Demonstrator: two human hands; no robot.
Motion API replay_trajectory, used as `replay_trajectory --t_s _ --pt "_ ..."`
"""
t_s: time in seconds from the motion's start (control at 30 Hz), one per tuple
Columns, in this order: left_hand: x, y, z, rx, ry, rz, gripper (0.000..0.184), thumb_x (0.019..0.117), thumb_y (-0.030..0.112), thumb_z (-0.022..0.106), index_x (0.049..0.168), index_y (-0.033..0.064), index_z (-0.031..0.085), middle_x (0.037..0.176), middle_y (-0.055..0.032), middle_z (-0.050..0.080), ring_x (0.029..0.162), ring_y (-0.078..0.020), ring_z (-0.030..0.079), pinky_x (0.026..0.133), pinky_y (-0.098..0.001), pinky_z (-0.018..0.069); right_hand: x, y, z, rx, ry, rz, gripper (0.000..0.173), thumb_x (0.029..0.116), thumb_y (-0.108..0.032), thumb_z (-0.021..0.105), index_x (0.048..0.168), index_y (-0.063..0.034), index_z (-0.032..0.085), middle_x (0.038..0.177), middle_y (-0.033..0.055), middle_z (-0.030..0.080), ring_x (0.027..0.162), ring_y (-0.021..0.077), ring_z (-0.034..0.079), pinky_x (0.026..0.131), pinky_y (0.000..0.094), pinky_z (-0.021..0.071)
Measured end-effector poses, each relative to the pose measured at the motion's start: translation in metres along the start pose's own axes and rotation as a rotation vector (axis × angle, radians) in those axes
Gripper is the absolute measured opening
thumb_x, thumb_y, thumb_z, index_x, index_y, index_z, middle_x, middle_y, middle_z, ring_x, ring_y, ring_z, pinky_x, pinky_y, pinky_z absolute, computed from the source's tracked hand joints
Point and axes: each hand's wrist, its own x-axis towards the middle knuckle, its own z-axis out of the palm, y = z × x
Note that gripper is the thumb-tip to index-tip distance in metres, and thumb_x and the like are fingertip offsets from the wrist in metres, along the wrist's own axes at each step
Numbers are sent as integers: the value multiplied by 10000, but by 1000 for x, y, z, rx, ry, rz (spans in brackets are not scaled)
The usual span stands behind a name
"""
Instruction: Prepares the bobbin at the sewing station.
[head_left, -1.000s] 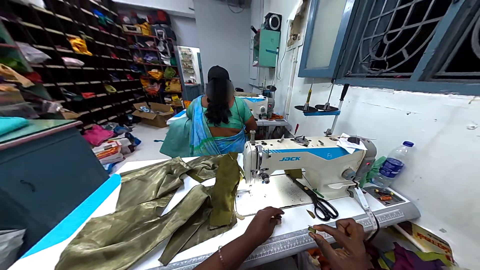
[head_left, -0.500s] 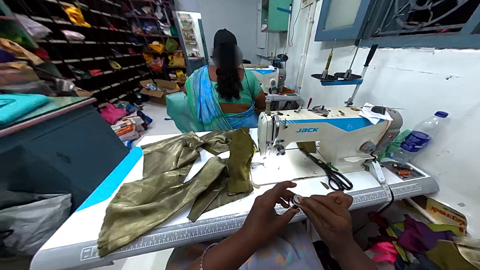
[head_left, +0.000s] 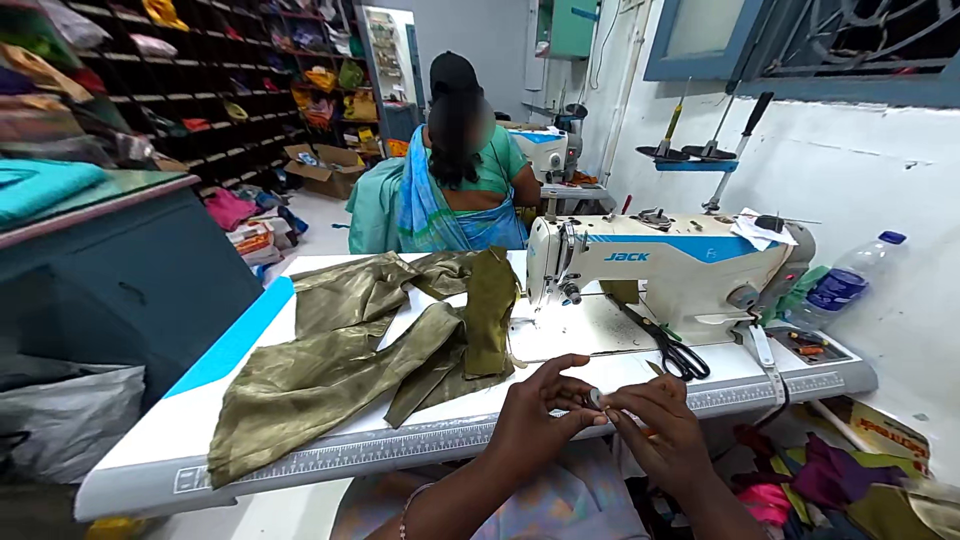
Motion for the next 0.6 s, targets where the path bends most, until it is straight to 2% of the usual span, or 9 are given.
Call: replay_trajectory --t_s 0.07,0.13,0.2,0.3,0.37,0.4,0.5,0.53,0.6 --pt "-1 -5 0 -10 -2 45 481 825 42 832 1264 38 635 962 -20 753 856 -102 737 825 -249 616 -1 -1 1 52 -9 30 178 1033 -336 596 1077 -230 732 985 -110 694 924 19 559 899 270 378" --pt "-3 -11 0 -32 -1 104 297 836 62 822 1101 -9 707 975 -36 739 871 -94 729 829 -255 622 -2 -3 2 91 -10 57 180 1030 -344 600 1071 -236 737 966 -116 698 913 9 563 895 260 389" --pt "-5 -15 0 -34 -10 147 191 859 105 809 999 -3 736 980 -33 726 883 -78 720 835 -251 622 -1 -6 0 79 5 72 186 1033 -348 596 1048 -231 740 877 -106 665 863 3 546 879 248 384" --pt "-7 -21 -2 222 -23 332 223 946 231 727 996 14 720 951 -32 717 880 -37 690 829 -202 586 1 -9 -4 -41 30 63 237 1041 -323 574 1023 -175 758 699 -47 530 715 44 475 786 258 367" --pt "-7 -23 -4 490 -22 474 266 1000 300 644 1005 43 711 955 -41 710 904 -63 672 842 -195 554 2 -13 -9 -56 -17 78 280 1059 -329 536 1003 -158 751 700 -46 579 702 55 499 760 264 391" --pt "-7 -23 -4 582 -26 522 267 1015 306 618 1011 53 704 964 -47 707 921 -89 671 856 -203 548 2 -16 -11 -37 -53 89 302 1072 -341 513 995 -151 734 719 -48 612 701 52 511 747 257 399" --pt "-7 -25 -1 724 -28 603 192 1020 230 607 1021 57 690 979 -65 702 946 -140 680 877 -222 552 0 -28 -11 11 -129 78 347 1094 -356 465 992 -133 710 703 -20 603 658 75 510 702 250 406" --pt "-7 -26 -1 748 -22 613 151 1008 183 613 1022 55 691 990 -70 709 957 -152 691 884 -231 559 -2 -31 -9 22 -149 60 357 1098 -350 457 998 -122 714 686 0 593 635 96 510 680 259 410" --pt "-7 -26 -1 746 -11 594 151 1002 176 614 1029 50 695 1006 -72 720 968 -148 702 897 -233 560 -6 -31 -6 45 -170 47 368 1103 -338 440 1011 -109 712 672 20 579 615 114 501 657 267 396"
